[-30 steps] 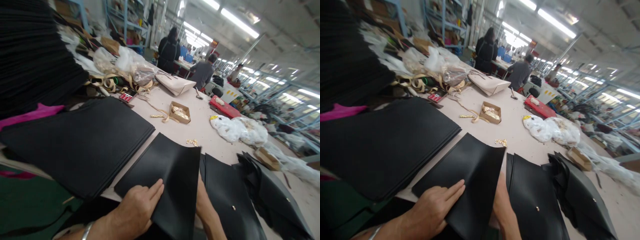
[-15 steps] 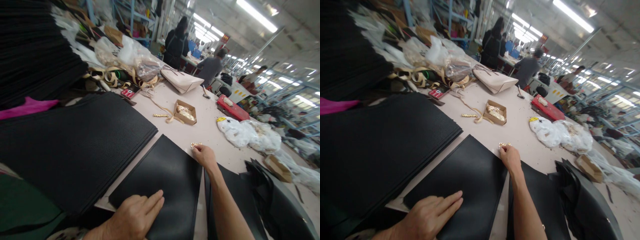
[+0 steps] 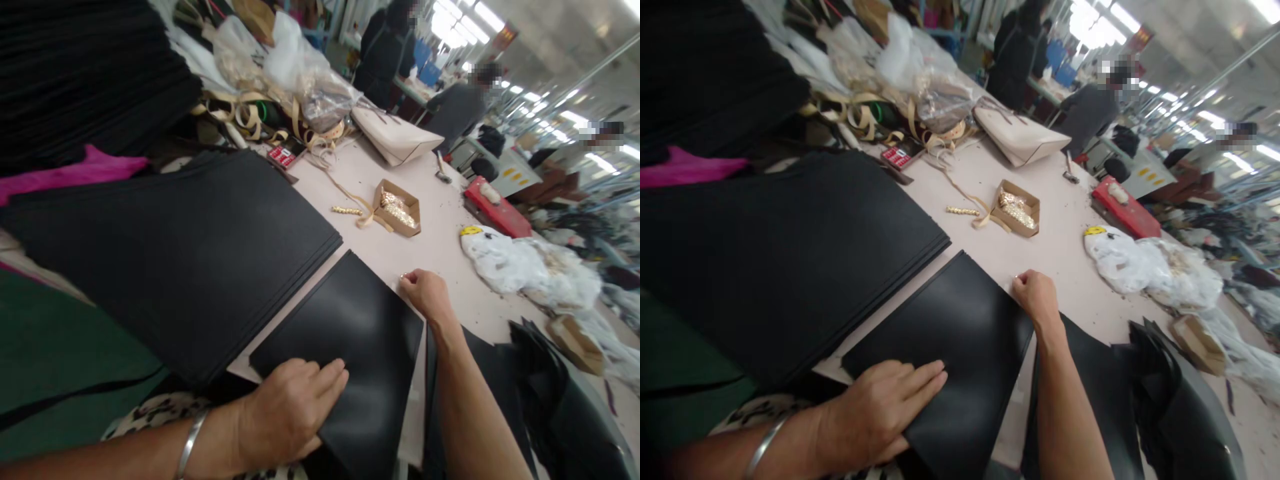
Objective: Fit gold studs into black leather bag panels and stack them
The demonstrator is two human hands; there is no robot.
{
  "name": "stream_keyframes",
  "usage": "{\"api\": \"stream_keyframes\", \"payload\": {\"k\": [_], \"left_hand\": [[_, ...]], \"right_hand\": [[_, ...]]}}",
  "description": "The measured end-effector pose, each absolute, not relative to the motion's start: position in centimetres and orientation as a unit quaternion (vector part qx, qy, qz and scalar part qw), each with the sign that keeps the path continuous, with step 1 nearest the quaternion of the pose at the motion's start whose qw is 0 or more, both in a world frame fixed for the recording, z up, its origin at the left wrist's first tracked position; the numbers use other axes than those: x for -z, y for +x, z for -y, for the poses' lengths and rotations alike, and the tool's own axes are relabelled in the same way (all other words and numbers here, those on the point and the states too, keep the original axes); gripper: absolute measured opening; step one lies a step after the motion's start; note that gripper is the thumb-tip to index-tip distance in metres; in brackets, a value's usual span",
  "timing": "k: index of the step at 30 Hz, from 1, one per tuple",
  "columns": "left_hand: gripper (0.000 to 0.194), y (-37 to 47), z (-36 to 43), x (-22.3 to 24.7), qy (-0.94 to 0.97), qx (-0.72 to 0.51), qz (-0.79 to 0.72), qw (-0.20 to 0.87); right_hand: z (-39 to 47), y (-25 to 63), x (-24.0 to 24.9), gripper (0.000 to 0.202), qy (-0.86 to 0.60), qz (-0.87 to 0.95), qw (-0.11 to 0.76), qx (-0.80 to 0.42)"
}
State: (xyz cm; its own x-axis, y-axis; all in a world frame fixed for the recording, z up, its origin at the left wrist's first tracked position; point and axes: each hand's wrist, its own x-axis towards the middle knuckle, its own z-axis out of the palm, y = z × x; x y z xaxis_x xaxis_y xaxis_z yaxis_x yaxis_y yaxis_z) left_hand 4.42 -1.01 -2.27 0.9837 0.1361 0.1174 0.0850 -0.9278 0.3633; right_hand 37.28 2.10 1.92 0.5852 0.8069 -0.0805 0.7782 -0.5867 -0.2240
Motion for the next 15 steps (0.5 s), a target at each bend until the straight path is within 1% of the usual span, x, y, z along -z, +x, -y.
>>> {"api": "stream_keyframes", "payload": {"k": [3, 5, 7, 9, 11, 15], "left_hand": [[0.065, 4.3, 1.0, 2.2, 0.98, -0.119, -0.052, 0.149], [0.062, 4.3, 1.0, 2.4, 0.978, -0.147, -0.052, 0.139], [0.06, 4.2, 1.1, 2.7, 0.975, -0.164, -0.053, 0.14], [0.058, 4.2, 1.1, 2.9, 0.974, -0.171, -0.052, 0.141], [0.056, 4.2, 1.2, 3.0, 0.974, -0.173, -0.047, 0.138], [0.05, 4.3, 1.3, 3.4, 0.976, -0.17, -0.045, 0.129]], "right_hand": [[0.7, 35.0, -2.4, 0.034, -0.868, 0.456, 0.132, -0.145], [3.4, 32.6, -2.7, 0.04, -0.839, 0.456, 0.185, -0.23], [6.1, 29.7, -2.8, 0.04, -0.799, 0.45, 0.23, -0.325], [8.4, 27.0, -2.6, 0.034, -0.771, 0.451, 0.24, -0.382], [9.6, 25.0, -2.2, 0.028, -0.765, 0.467, 0.226, -0.382], [9.6, 23.6, -2.1, 0.023, -0.77, 0.505, 0.197, -0.337]]}}
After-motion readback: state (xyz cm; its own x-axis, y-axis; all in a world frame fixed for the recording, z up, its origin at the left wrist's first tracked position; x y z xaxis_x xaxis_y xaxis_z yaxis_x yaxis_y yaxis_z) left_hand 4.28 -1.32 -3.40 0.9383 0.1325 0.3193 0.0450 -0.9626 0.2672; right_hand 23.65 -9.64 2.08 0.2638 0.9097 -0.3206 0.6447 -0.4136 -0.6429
